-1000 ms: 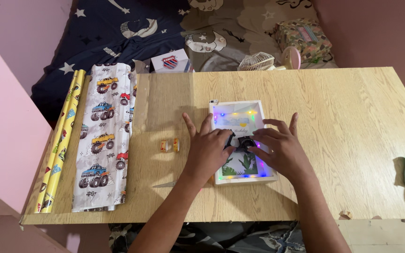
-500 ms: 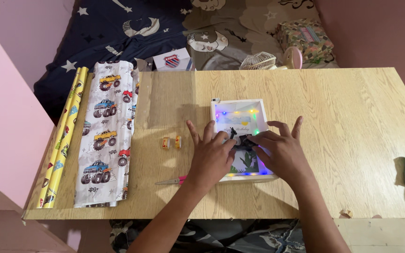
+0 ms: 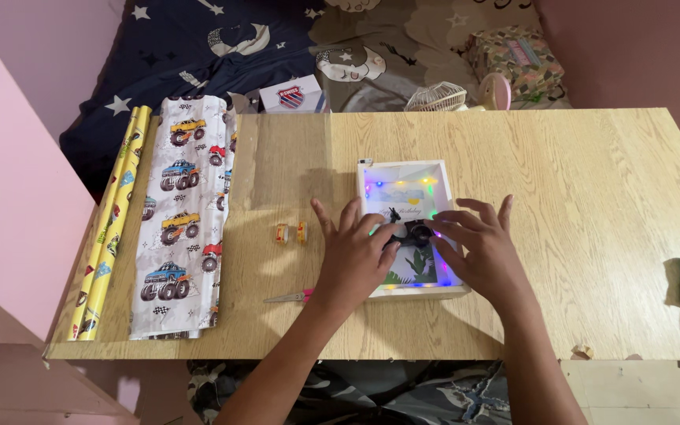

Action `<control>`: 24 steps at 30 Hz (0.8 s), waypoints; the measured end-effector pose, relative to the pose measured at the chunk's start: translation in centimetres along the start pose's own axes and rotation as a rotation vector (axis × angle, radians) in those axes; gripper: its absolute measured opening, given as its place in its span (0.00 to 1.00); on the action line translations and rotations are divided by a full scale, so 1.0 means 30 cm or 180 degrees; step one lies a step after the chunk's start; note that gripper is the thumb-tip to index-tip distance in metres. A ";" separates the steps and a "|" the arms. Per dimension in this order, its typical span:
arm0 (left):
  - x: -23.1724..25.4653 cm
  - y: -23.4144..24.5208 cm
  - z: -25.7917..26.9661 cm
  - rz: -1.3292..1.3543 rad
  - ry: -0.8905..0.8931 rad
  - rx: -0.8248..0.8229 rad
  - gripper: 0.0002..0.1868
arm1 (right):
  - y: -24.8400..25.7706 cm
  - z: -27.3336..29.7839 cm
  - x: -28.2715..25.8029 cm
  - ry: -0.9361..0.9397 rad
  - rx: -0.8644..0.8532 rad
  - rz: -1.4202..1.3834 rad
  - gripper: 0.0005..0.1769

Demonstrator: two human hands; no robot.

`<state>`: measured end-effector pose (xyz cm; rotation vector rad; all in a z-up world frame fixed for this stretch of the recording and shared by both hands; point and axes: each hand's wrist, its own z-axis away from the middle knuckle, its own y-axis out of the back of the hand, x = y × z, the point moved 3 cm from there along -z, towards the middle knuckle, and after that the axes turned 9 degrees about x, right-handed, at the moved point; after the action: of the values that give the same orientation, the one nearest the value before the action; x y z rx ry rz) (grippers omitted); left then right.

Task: The person assembles a small shadow box by placing a toy scooter inside a white frame with a birthday card and LED lights, then covers it with a clear plastic sheet. They use scissors and tape to secure the plastic cover.

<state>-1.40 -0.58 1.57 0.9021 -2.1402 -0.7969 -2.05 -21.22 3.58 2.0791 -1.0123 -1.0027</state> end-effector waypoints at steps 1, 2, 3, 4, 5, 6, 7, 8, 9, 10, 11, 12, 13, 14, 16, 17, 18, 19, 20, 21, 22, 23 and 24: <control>-0.003 0.003 0.005 0.0019 -0.0009 0.0055 0.15 | 0.007 0.006 0.000 -0.0014 0.0050 -0.0018 0.17; -0.006 0.010 0.015 0.0038 -0.0019 0.0111 0.16 | 0.012 0.013 -0.003 -0.0027 0.0102 -0.0035 0.17; -0.009 0.021 0.026 0.0057 -0.0029 0.0167 0.18 | 0.018 0.024 -0.005 -0.0082 0.0122 -0.0077 0.16; -0.012 0.031 0.038 0.0128 0.0015 0.0186 0.19 | 0.026 0.036 -0.007 -0.0137 0.0152 -0.0115 0.16; -0.012 0.046 0.054 0.0200 0.0058 0.0205 0.20 | 0.034 0.048 -0.010 -0.0191 0.0182 -0.0153 0.16; -0.013 0.061 0.071 0.0269 0.0107 0.0222 0.22 | 0.041 0.061 -0.014 -0.0204 0.0234 -0.0147 0.15; -0.014 0.076 0.089 0.0354 0.0183 0.0187 0.23 | 0.049 0.077 -0.019 -0.0217 0.0286 -0.0141 0.15; -0.015 0.093 0.111 0.0439 0.0263 0.0149 0.24 | 0.056 0.093 -0.027 -0.0232 0.0335 -0.0136 0.15; -0.016 0.108 0.130 0.0525 0.0342 0.0111 0.25 | 0.060 0.109 -0.039 -0.0195 0.0375 -0.0125 0.14; -0.013 0.122 0.147 0.0565 0.0368 0.0133 0.25 | 0.065 0.124 -0.053 -0.0159 0.0417 -0.0112 0.13; -0.009 0.137 0.165 0.0606 0.0394 0.0155 0.25 | 0.070 0.137 -0.066 -0.0122 0.0459 -0.0099 0.13; -0.006 0.150 0.181 0.0646 0.0420 0.0177 0.25 | 0.074 0.149 -0.084 -0.0096 0.0485 -0.0142 0.12; -0.003 0.161 0.199 0.0710 0.0471 0.0159 0.25 | 0.075 0.161 -0.106 -0.0070 0.0510 -0.0185 0.12; 0.000 0.174 0.218 0.0772 0.0525 0.0137 0.25 | 0.074 0.167 -0.127 -0.0046 0.0532 -0.0232 0.11; 0.005 0.188 0.245 0.0848 0.0609 0.0102 0.25 | 0.085 0.186 -0.172 -0.0094 0.0544 -0.0409 0.12; 0.007 0.193 0.257 0.0862 0.0638 0.0088 0.26 | 0.090 0.193 -0.195 -0.0117 0.0547 -0.0502 0.13; 0.005 0.199 0.265 0.0868 0.0666 0.0086 0.26 | 0.087 0.189 -0.216 -0.0071 0.0538 -0.0524 0.13; 0.003 0.203 0.271 0.0857 0.0694 0.0067 0.26 | 0.085 0.185 -0.236 -0.0026 0.0529 -0.0545 0.13; 0.000 0.207 0.279 0.0842 0.0728 0.0049 0.26 | 0.080 0.181 -0.254 0.0023 0.0515 -0.0571 0.13; -0.003 0.210 0.285 0.0828 0.0763 0.0032 0.26 | 0.073 0.174 -0.269 0.0026 0.0506 -0.0588 0.13; -0.006 0.216 0.292 0.0803 0.0794 0.0033 0.25 | 0.065 0.170 -0.283 0.0024 0.0490 -0.0608 0.13; -0.009 0.221 0.297 0.0778 0.0826 0.0033 0.25 | 0.057 0.168 -0.296 0.0022 0.0474 -0.0628 0.12; -0.014 0.227 0.301 0.0753 0.0853 0.0039 0.25 | 0.048 0.164 -0.308 0.0050 0.0463 -0.0634 0.12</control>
<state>-10.54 6.08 1.14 0.7012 -1.9701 -0.5140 -10.53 -15.22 5.43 2.3406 -0.9070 -1.0346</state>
